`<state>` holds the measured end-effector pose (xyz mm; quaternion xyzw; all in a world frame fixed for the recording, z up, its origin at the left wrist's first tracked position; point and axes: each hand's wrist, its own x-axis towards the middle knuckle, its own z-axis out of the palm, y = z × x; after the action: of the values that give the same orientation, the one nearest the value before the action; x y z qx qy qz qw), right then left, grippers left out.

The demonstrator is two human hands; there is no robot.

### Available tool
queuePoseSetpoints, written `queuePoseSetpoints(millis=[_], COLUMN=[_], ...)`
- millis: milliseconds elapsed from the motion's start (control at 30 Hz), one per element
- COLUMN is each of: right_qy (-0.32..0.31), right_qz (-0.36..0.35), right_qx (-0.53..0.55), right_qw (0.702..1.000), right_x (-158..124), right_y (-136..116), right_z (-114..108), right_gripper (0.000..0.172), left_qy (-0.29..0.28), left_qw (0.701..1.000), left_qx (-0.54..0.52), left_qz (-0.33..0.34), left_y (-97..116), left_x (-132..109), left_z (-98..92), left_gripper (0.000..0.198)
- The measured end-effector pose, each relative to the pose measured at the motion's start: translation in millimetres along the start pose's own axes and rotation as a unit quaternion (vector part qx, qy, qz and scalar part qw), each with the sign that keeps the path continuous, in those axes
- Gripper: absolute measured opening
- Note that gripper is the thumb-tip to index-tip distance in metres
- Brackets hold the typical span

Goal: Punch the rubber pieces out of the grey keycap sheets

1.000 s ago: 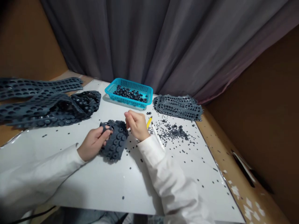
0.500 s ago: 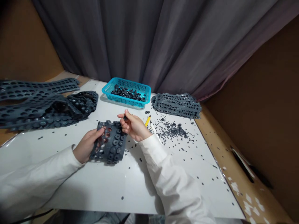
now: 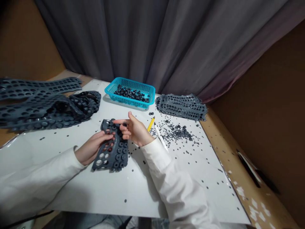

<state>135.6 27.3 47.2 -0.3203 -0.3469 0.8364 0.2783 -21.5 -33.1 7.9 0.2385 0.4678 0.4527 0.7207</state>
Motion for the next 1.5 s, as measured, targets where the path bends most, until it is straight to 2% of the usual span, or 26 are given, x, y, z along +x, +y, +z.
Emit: queuePoseSetpoints(millis=[200, 300, 367, 433, 500, 567, 633, 700, 833, 933, 1000, 1100, 1133, 1167, 1233, 1300, 1367, 1433, 1500], right_qy=[0.007, 0.055, 0.104, 0.128, 0.106, 0.071, 0.054, 0.05, 0.025, 0.038, 0.108, 0.289, 0.324, 0.323, 0.254, 0.177, 0.134, 0.137, 0.171], right_qz=[-0.009, -0.065, -0.141, -0.223, -0.272, -0.28, -0.283, -0.291, -0.3, -0.33, -0.357, -0.381, -0.384, -0.39, -0.377, -0.328, -0.251, -0.183, -0.15], right_qx=[-0.056, -0.18, -0.324, -0.477, -0.588, -0.639, -0.648, -0.633, -0.57, -0.527, -0.491, -0.376, -0.336, -0.308, -0.27, -0.208, -0.113, -0.009, 0.09], right_qw=[0.998, 0.98, 0.93, 0.84, 0.755, 0.713, 0.705, 0.716, 0.764, 0.782, 0.787, 0.793, 0.796, 0.805, 0.849, 0.905, 0.952, 0.973, 0.97], right_x=[-0.3, -0.8, -1.8, -3.0, -3.5, -3.0, -2.1, -1.5, -0.7, 1.1, 1.2, -3.8, -6.5, -9.0, -12.0, -11.1, -7.7, -4.7, -3.8], right_y=[1.1, 5.1, 8.1, 10.9, 13.6, 16.0, 17.8, 19.3, 23.2, 23.7, 18.4, 1.2, -4.8, -9.8, -15.2, -15.3, -13.7, -13.6, -15.6], right_z=[1.5, 3.0, 4.1, 5.5, 6.5, 6.9, 7.1, 8.2, 12.7, 8.9, 0.1, -12.9, -14.3, -13.7, -8.4, -2.6, -0.8, -2.7, -5.3], right_gripper=[0.054, 0.041, 0.033, 0.032, 0.033, 0.033, 0.033, 0.034, 0.035, 0.035, 0.034, 0.032, 0.032, 0.03, 0.029, 0.027, 0.022, 0.013, 0.009], left_qy=[0.015, 0.019, 0.022, 0.016, 0.007, -0.005, -0.014, -0.025, -0.065, -0.082, -0.092, -0.119, -0.126, -0.128, -0.114, -0.1, -0.089, -0.079, -0.073], left_qw=[0.996, 0.99, 0.982, 0.974, 0.965, 0.949, 0.931, 0.925, 0.914, 0.904, 0.903, 0.885, 0.878, 0.875, 0.866, 0.849, 0.832, 0.828, 0.832], left_qx=[0.058, 0.105, 0.141, 0.174, 0.203, 0.241, 0.28, 0.293, 0.314, 0.344, 0.347, 0.368, 0.376, 0.381, 0.392, 0.412, 0.431, 0.439, 0.435], left_qz=[0.061, 0.097, 0.123, 0.145, 0.169, 0.204, 0.232, 0.24, 0.247, 0.239, 0.235, 0.26, 0.269, 0.272, 0.287, 0.316, 0.338, 0.341, 0.337], left_y=[0.3, 0.9, 1.1, 0.9, 0.2, -0.4, -0.7, -0.3, 3.5, 7.0, 7.9, 7.4, 7.2, 7.2, 7.9, 9.0, 9.6, 9.6, 8.8], left_x=[0.1, 0.0, -0.1, 0.0, 0.4, 1.0, 1.8, 2.4, 2.3, -0.8, -5.0, -11.5, -12.4, -12.4, -9.8, -5.9, -3.0, -1.8, -1.7], left_z=[-0.2, 0.5, 1.1, 1.1, -0.2, -3.1, -7.2, -10.9, -12.6, -11.0, -11.3, -14.0, -14.9, -15.5, -15.5, -14.2, -12.9, -12.1, -11.5], left_gripper=[0.025, 0.028, 0.03, 0.03, 0.028, 0.021, 0.013, 0.011, 0.024, 0.035, 0.039, 0.042, 0.043, 0.043, 0.039, 0.034, 0.032, 0.031, 0.03])
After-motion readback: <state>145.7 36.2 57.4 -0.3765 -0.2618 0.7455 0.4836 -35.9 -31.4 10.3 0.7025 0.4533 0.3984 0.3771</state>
